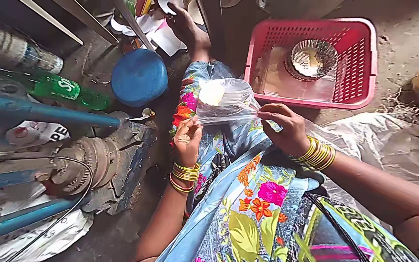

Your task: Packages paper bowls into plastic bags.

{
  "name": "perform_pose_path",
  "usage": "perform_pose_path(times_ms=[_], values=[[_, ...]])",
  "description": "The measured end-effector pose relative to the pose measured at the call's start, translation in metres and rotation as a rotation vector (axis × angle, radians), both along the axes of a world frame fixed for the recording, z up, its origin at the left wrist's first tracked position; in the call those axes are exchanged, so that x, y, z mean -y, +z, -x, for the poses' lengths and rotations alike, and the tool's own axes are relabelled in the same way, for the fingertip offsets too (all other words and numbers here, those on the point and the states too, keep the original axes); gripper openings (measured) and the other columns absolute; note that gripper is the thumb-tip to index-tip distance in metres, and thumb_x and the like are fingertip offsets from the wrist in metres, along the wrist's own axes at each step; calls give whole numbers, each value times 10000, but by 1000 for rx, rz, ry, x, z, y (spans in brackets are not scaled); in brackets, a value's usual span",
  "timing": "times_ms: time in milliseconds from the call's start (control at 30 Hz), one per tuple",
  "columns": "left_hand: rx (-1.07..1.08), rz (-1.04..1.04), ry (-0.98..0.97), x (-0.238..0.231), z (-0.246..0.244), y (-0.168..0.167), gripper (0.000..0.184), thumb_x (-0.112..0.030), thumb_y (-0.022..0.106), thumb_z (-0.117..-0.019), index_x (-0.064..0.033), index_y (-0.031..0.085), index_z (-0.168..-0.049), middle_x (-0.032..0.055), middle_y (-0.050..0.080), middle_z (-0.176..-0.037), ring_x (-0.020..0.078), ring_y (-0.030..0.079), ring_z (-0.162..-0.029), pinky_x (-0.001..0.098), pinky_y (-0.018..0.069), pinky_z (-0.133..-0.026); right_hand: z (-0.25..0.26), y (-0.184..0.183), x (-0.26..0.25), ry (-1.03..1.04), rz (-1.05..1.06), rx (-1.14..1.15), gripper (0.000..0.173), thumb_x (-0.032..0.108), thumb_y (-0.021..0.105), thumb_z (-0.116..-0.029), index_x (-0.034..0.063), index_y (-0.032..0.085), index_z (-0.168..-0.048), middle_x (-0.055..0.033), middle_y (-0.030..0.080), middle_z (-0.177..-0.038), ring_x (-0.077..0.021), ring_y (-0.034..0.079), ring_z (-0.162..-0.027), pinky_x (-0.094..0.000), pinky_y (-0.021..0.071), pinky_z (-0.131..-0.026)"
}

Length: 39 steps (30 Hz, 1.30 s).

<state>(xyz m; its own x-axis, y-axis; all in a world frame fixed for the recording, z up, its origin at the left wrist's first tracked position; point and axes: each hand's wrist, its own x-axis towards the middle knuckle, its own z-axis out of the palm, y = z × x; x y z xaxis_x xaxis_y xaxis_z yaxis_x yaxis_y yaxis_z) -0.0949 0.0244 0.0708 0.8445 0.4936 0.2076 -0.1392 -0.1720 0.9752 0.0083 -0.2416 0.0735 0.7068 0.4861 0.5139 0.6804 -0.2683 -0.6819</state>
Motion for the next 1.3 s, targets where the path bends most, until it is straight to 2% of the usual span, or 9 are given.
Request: perform_pose_path(times_ms=[133,300,500,600,867,933,1033,1133,1300], values=[[97,-679,126,-11,-8,-1,269,-51,719,-877,84,746,-1107,216,699,-1025,151,685,-913,215,545,-857,-21,4,1,57,103,303,195,34,576,-951,-24,761,-932,-192,742,-1011,-286,728,-948,-365,590,-806],[208,-1259,241,-26,-24,17,203,-61,600,-986,-4,793,-1015,182,749,-863,287,734,-768,351,584,-729,-48,28,-7,28,97,127,200,98,560,-948,34,737,-880,-131,731,-941,-227,709,-855,-383,562,-726],[253,-1389,163,-33,-36,42,224,-32,574,-987,7,784,-1055,164,758,-869,268,738,-771,339,582,-739,-56,43,-14,48,-160,-616,149,1,652,-891,54,605,-1022,40,675,-736,-25,663,-632,-226,587,-615],[310,-1360,159,-37,-43,48,253,-1,550,-973,16,775,-1087,167,757,-870,261,732,-787,330,572,-765,-62,48,-13,122,-269,-797,191,-70,569,-903,85,679,-882,77,666,-746,20,586,-637,-166,489,-580],[-186,-1475,41,-34,-55,94,233,-17,516,-965,89,709,-890,259,676,-778,424,707,-703,530,559,-620,-74,58,-15,315,-264,-505,273,14,503,-992,4,735,-1136,-9,686,-1088,-9,628,-991,-178,530,-880],[-491,-1308,-137,-30,-55,123,256,-42,512,-992,89,702,-879,250,690,-801,418,715,-753,577,551,-675,-78,59,-18,338,-221,-348,290,69,547,-994,-16,717,-1212,-54,681,-1132,-35,612,-1063,-194,511,-938],[-759,-485,-335,-43,-63,151,270,-75,486,-1068,-38,657,-862,-35,643,-668,15,570,-545,169,486,-548,-84,64,-20,321,-239,-275,312,18,622,-937,-34,699,-1234,-79,682,-1134,-62,628,-1059,-213,527,-938],[-570,452,-340,-48,-60,143,388,-34,329,-1080,-25,641,-849,39,701,-679,32,620,-533,147,498,-501,-90,65,-21,159,-83,28,309,6,613,-941,-2,727,-1229,-132,703,-1095,-158,672,-1014,-280,556,-924],[-265,754,22,-10,-80,138,342,-172,371,-1104,-19,657,-995,72,730,-859,12,495,-480,140,394,-443,-76,67,-24,107,409,523,188,-2,526,-950,-23,702,-1014,-181,662,-896,-371,669,-851,-473,546,-701]])
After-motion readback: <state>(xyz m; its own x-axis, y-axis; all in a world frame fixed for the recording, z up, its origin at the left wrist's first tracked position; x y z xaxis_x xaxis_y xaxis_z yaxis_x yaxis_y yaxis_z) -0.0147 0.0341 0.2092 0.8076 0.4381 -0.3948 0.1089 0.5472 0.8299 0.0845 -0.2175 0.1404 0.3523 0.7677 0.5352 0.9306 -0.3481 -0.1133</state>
